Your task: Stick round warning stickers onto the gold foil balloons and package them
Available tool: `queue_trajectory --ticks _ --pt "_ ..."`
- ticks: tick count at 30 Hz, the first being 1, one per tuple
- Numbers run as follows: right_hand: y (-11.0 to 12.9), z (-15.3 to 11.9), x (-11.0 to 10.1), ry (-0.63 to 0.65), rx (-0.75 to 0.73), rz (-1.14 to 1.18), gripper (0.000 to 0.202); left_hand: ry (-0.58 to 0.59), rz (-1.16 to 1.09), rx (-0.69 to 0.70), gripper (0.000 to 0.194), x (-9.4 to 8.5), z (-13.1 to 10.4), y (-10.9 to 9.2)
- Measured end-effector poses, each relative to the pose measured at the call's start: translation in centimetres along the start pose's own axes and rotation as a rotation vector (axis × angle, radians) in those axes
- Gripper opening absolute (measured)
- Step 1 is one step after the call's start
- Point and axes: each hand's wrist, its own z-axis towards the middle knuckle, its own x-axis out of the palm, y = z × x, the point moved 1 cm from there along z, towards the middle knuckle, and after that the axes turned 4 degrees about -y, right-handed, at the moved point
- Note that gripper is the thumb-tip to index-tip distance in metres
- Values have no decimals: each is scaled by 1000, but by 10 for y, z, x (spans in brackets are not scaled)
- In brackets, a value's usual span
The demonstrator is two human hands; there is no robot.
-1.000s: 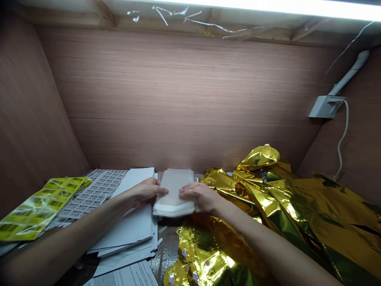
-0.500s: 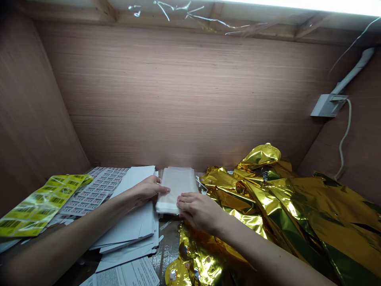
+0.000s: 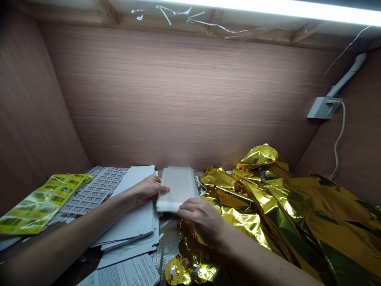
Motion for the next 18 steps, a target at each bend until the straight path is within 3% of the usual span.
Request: queue_trajectory --ticks 11,18 --pt "7 7 9 -53 188 44 25 43 -8 21 23 -1 1 2" --pt "15 17 4 48 219 29 18 51 -31 52 18 -2 0 3"
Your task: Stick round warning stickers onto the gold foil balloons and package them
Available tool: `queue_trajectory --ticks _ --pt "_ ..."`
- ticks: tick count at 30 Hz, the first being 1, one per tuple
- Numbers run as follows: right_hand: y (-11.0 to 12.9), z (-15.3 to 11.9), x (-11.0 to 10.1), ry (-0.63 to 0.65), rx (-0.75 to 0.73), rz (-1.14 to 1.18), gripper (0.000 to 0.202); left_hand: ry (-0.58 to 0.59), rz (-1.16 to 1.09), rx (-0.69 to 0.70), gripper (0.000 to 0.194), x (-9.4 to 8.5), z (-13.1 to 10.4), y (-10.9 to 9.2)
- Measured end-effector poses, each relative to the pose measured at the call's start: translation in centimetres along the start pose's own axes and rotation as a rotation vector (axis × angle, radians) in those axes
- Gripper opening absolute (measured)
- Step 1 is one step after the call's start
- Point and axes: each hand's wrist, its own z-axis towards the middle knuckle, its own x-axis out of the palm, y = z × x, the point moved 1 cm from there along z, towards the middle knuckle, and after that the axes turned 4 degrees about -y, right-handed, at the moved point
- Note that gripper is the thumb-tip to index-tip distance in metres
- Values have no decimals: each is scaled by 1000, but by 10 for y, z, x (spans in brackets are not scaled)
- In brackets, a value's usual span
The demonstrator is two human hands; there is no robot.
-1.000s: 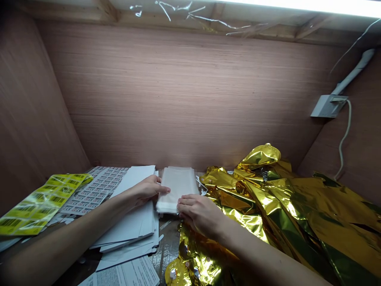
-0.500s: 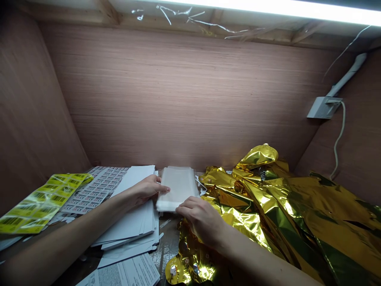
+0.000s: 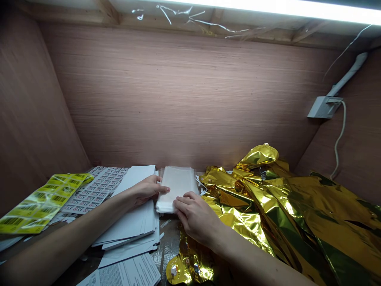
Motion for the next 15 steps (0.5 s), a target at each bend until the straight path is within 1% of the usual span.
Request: queue_trajectory --ticks 9,15 --pt "-1 6 2 52 60 -29 27 22 -1 14 16 0 0 0" --pt "0 9 2 55 66 -33 27 25 -2 16 15 0 -2 -2"
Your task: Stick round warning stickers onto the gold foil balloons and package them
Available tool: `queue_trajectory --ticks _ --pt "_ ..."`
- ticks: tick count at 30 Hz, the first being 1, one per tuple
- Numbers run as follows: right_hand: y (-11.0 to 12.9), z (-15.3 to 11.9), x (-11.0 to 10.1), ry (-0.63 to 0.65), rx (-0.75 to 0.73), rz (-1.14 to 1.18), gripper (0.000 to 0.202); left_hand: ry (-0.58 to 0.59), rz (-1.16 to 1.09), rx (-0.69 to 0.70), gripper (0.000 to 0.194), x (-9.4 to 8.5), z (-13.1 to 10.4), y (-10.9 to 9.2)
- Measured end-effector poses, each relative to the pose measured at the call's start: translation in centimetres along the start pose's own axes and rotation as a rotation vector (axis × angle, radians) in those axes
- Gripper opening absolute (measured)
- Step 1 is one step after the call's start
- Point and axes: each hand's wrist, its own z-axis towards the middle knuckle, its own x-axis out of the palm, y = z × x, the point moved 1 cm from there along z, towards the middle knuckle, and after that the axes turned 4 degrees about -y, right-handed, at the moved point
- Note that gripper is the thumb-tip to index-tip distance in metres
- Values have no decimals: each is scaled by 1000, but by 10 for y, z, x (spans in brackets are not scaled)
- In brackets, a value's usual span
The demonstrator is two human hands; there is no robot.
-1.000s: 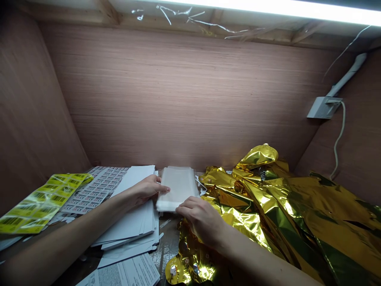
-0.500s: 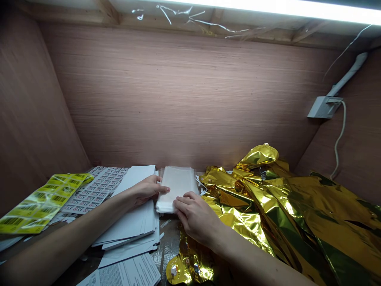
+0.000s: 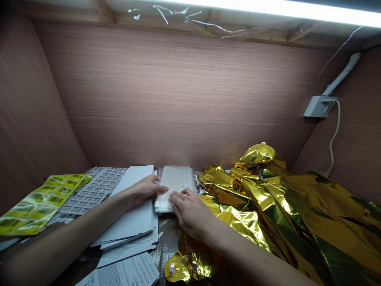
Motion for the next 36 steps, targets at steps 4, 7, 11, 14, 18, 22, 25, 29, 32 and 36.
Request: queue_trajectory --ticks 4,7,11,14,18,22,25,29,32,36 --pt "1 -3 -2 3 -10 -2 25 -5 -1 -3 16 0 0 0" --pt "1 -4 -3 5 -13 -9 24 -16 -5 -4 18 0 0 1" --pt "-6 4 1 -9 -2 -34 24 -6 -11 4 18 1 -2 0" --pt "-18 17 5 -10 2 -40 22 -4 -9 8 17 1 -3 -1" --pt "-31 30 6 -4 -66 -28 24 -14 -2 7 16 0 -3 -1" --pt "-37 30 6 41 -198 -24 21 -19 5 10 16 0 -3 -1" --pt "-40 28 8 66 -234 -33 23 -27 8 12 16 0 -2 0" --pt "-45 31 9 77 -206 -40 24 -53 18 -8 17 -1 3 5" --pt "-45 33 3 83 -163 -41 24 -94 20 -31 21 0 9 7" --pt "-44 30 -8 136 -141 -58 19 -150 0 -48 26 4 13 5"
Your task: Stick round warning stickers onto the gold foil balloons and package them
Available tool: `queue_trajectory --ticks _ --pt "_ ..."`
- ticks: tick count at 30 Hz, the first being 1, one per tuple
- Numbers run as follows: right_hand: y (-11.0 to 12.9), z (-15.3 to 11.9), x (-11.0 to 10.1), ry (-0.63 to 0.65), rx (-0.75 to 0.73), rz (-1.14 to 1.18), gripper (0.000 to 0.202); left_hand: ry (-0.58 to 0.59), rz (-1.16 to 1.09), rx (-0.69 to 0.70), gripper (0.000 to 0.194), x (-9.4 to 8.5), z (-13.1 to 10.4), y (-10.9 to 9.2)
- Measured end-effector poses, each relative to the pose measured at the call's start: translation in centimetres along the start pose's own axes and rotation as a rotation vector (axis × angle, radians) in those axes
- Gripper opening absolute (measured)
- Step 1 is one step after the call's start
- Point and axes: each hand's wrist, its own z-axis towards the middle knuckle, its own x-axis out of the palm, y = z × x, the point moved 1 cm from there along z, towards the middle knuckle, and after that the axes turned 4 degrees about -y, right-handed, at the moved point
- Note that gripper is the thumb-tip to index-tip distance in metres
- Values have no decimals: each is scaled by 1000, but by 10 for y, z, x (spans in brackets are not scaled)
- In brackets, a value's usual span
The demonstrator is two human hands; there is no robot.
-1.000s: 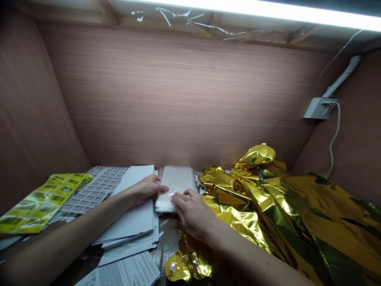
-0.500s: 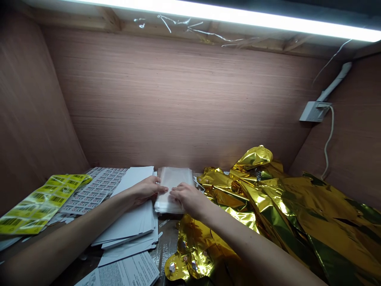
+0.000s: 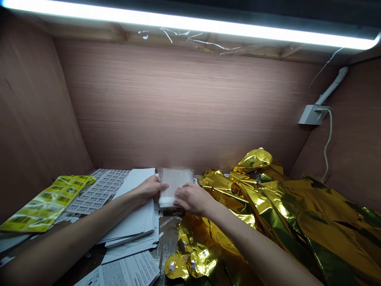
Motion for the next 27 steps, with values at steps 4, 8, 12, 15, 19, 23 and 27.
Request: queue_trajectory --ticks 4,8,12,15,19,23,27 --pt "0 -8 -1 22 41 -59 22 -28 -32 11 27 9 -5 -10" --pt "4 -14 4 -9 76 -110 21 -14 -29 17 30 11 -13 -26" --pt "8 -18 4 -115 160 -125 22 -24 50 -50 29 3 -16 -45" --pt "10 -23 -5 -266 260 -138 20 -48 86 -92 30 -6 -19 -59" --pt "23 -43 -26 -493 268 -152 24 -53 30 -100 37 -16 -47 -70" --pt "71 -71 -43 -584 16 -162 27 102 -84 -211 81 -12 -112 -62" --pt "137 -88 -48 -604 -395 -259 32 403 -462 -241 67 8 -176 -43"
